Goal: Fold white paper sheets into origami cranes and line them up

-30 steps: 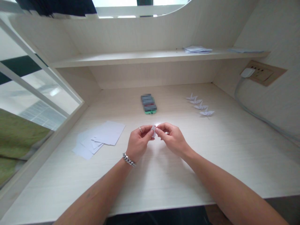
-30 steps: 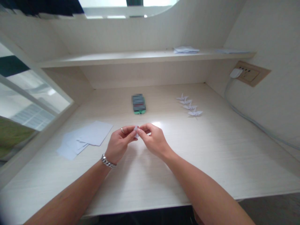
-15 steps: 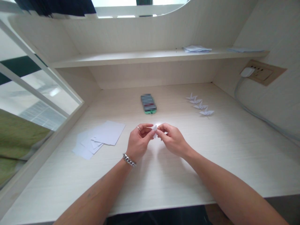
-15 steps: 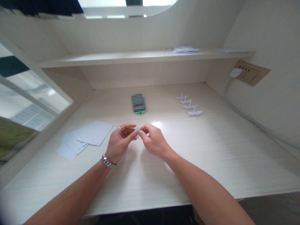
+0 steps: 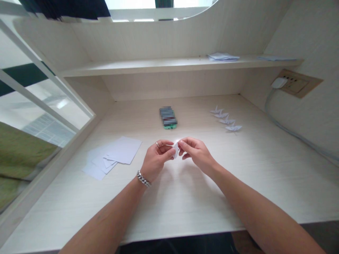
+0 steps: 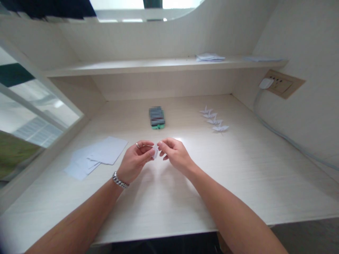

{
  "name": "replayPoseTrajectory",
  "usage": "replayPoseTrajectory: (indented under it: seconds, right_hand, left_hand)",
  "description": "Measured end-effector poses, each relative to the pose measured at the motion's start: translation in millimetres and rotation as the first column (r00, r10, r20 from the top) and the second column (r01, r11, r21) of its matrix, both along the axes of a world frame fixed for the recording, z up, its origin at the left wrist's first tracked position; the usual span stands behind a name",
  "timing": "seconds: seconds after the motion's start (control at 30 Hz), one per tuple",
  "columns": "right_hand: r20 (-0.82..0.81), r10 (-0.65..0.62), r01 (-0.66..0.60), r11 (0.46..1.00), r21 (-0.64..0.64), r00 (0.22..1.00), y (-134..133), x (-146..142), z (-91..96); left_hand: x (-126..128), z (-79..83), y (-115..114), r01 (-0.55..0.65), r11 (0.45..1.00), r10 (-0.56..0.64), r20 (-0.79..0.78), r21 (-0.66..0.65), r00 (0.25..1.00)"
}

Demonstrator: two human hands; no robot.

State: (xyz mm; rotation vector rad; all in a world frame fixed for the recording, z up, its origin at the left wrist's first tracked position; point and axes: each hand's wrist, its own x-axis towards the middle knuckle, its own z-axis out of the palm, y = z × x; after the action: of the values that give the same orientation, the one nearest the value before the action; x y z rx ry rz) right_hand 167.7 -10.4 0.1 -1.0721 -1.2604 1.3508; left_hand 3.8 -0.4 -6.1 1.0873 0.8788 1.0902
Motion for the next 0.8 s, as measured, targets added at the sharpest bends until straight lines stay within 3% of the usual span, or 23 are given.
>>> replayPoseTrajectory:
  seconds: [0.37,0.53,0.7,0.8]
  right_hand:
    - [-0.192,0.062,-0.079,0.993,-0.085,0.979,0.7,0.0,-3.6]
    - [-0.284,0.061,-0.103,0.985,-0.138,0.957,1.3,-1.1,-4.9]
    - [-0.164,0.029,-0.044,0.995,-0.088,0.986,2.5,-3.5,-6.2]
    - [-0.059,-0.019,0.018,1.000,-0.016,0.998,2.9,-5.5,-9.5]
  left_hand:
    - [-0.3,3.3,0.0,0.083,0.993,-0.077,0.068,-0.088,0.995]
    - [-0.3,1.9,1.9,0.073,0.994,-0.071,0.024,-0.085,0.997]
    - [-1.0,-1.4,4.3,-0.014,0.999,0.009,-0.105,-0.048,0.994]
    - [-2.7,-2.4,6.1,-0.089,0.994,0.104,-0.260,0.067,0.960]
